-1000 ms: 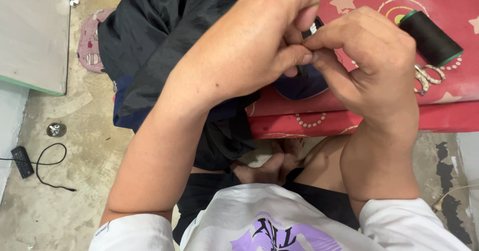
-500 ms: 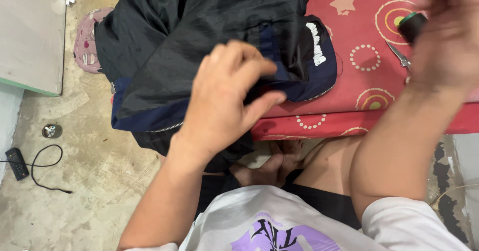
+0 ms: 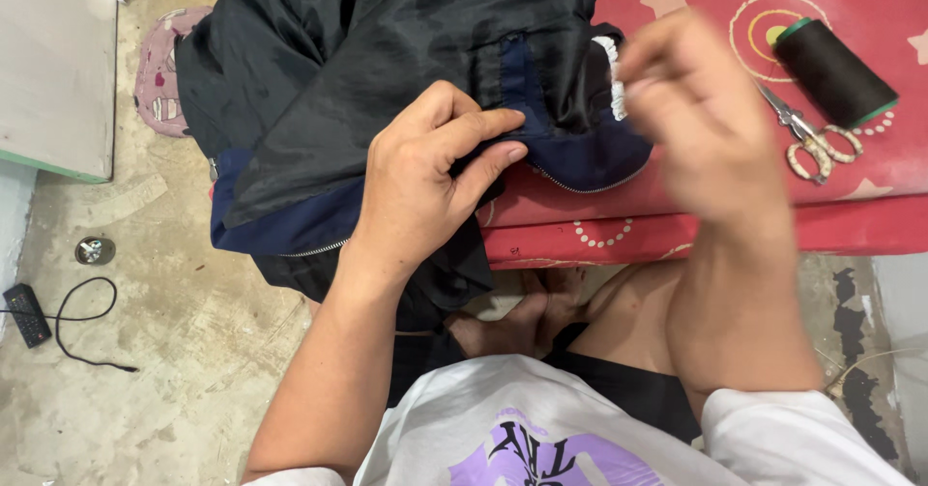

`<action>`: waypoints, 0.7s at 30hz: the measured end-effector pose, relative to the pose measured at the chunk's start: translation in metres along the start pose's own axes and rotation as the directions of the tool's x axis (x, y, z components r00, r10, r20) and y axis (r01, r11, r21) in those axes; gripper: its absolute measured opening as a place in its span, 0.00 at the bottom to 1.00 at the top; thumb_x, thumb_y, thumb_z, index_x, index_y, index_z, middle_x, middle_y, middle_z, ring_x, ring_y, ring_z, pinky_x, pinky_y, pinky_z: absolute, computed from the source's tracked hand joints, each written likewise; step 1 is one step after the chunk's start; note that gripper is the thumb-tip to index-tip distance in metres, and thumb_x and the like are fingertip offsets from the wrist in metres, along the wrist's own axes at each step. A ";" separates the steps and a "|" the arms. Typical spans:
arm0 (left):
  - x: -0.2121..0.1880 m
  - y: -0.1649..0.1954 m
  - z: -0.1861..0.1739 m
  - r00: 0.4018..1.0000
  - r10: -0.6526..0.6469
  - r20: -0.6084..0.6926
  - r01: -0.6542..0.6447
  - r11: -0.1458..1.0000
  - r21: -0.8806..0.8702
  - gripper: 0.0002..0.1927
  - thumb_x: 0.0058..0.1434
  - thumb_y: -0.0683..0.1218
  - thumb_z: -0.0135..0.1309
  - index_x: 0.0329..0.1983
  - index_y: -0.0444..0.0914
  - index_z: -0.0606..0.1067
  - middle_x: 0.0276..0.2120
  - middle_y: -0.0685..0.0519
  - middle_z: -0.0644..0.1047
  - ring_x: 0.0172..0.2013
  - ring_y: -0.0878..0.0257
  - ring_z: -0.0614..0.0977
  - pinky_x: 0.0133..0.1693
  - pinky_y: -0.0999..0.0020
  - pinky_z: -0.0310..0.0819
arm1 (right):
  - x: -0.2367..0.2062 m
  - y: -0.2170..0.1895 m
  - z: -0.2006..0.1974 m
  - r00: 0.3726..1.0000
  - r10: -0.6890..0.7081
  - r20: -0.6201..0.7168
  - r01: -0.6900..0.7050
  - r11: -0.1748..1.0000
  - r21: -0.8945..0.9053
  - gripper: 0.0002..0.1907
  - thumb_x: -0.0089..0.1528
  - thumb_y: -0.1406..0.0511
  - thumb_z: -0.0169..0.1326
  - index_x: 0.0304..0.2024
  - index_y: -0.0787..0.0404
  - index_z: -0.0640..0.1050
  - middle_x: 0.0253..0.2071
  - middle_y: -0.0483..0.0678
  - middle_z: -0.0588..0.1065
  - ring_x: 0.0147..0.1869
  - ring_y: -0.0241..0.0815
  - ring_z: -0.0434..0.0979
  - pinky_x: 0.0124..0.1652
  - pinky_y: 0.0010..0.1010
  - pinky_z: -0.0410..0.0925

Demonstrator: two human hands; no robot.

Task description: The person hand-sews the zipper seam area of a dark jacket with a needle and thread, pulling stitches through the fabric and adjusting the jacket on their lap. Scissors and a spool of thread rest on the bed beside them as they continue stitching.

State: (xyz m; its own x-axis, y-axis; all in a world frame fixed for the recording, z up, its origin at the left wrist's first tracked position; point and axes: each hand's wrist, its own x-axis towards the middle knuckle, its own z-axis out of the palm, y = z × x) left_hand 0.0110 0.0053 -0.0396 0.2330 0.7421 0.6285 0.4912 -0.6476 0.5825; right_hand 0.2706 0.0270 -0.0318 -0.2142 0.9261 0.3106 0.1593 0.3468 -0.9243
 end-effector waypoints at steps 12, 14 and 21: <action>0.004 0.007 0.000 0.999 -0.033 -0.008 0.032 0.999 -0.029 0.08 0.63 0.43 0.67 0.45 0.40 0.82 0.35 0.54 0.77 0.34 0.61 0.81 0.37 0.68 0.75 | -0.007 -0.058 0.026 0.987 -0.157 0.036 0.158 0.900 -0.406 0.04 0.63 0.74 0.57 0.40 0.66 0.80 0.37 0.46 0.74 0.37 0.32 0.73 0.35 0.22 0.65; 0.003 0.009 0.001 0.999 -0.031 -0.017 0.030 0.999 -0.031 0.08 0.63 0.43 0.66 0.44 0.40 0.82 0.35 0.55 0.77 0.35 0.61 0.81 0.38 0.68 0.75 | -0.011 -0.060 0.028 0.990 -0.141 0.017 0.132 0.861 -0.491 0.05 0.60 0.74 0.60 0.40 0.67 0.81 0.32 0.47 0.75 0.33 0.33 0.73 0.32 0.23 0.64; 0.003 0.009 0.002 0.999 -0.021 -0.034 0.019 0.998 -0.054 0.05 0.64 0.43 0.64 0.42 0.40 0.81 0.36 0.55 0.76 0.36 0.61 0.82 0.39 0.68 0.76 | -0.030 -0.045 0.051 0.990 -0.115 -0.079 0.067 0.886 -0.459 0.05 0.64 0.72 0.62 0.43 0.66 0.82 0.33 0.45 0.76 0.31 0.32 0.75 0.31 0.23 0.66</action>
State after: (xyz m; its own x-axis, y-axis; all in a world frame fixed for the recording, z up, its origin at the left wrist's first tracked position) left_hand 0.0183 0.0021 -0.0335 0.1937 0.7490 0.6337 0.4496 -0.6418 0.6212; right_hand 0.2208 -0.0240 -0.0106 -0.1546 0.8887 0.4317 0.5691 0.4373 -0.6964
